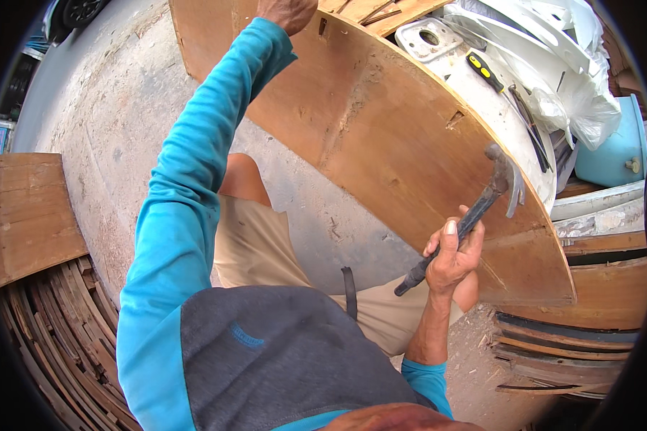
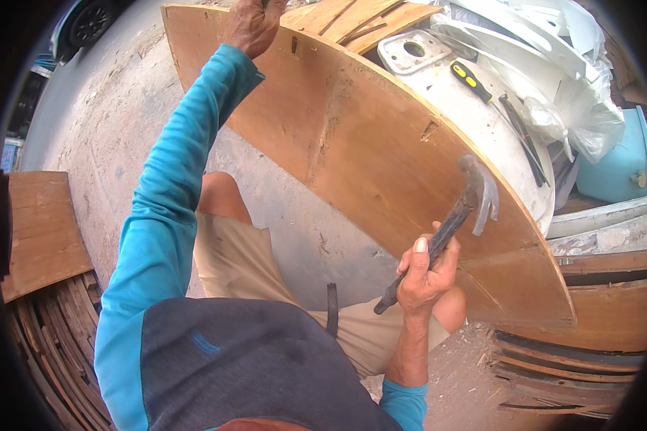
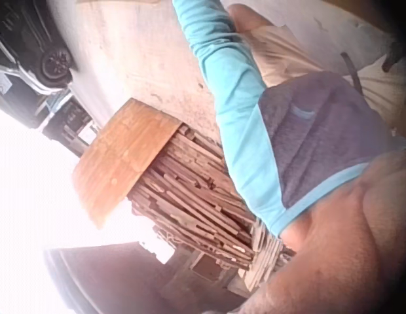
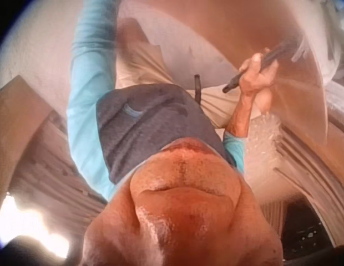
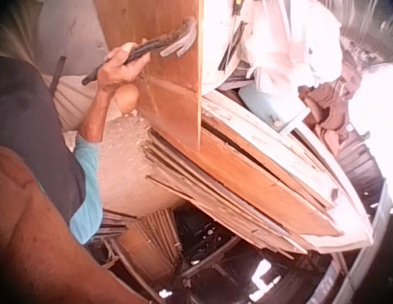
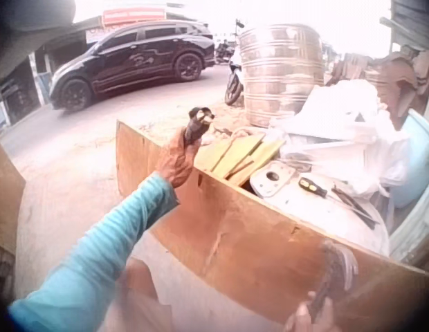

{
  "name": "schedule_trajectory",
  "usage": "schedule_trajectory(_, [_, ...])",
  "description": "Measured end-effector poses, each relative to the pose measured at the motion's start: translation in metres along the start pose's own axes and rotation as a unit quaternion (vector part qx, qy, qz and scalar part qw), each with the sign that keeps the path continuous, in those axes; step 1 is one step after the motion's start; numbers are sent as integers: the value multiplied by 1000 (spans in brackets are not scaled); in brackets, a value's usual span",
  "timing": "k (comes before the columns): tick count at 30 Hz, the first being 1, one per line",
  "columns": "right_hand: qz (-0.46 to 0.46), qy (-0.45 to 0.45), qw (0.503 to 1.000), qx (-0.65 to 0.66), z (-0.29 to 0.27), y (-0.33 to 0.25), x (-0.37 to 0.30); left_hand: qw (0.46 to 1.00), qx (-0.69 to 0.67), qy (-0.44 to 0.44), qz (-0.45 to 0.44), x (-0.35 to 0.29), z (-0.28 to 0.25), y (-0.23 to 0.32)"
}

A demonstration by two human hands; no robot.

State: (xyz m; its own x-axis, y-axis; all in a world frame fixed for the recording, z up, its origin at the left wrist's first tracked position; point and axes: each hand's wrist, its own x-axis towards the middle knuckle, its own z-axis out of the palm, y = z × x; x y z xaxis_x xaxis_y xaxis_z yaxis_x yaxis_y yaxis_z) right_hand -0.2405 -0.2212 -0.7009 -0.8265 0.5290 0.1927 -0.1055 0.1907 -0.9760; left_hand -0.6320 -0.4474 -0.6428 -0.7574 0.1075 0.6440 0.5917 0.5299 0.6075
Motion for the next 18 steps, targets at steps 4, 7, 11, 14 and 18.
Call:
schedule_trajectory(4, [-52,-56,997,26,58,-55,64,964,218,24,150,62,-19,-130])
schedule_trajectory(7, [12,-110,989,-97,99,-78,98,973,186,-33,135,66,-4,-151])
schedule_trajectory(11, [64,-139,980,-127,145,-105,136,989,124,-78,37,55,-3,-156])
schedule_trajectory(14, [64,-147,981,-110,169,-125,178,993,100,-62,28,53,-3,-160])
schedule_trajectory(18, [171,-125,969,-125,197,-123,203,995,69,-53,41,53,-2,-154])
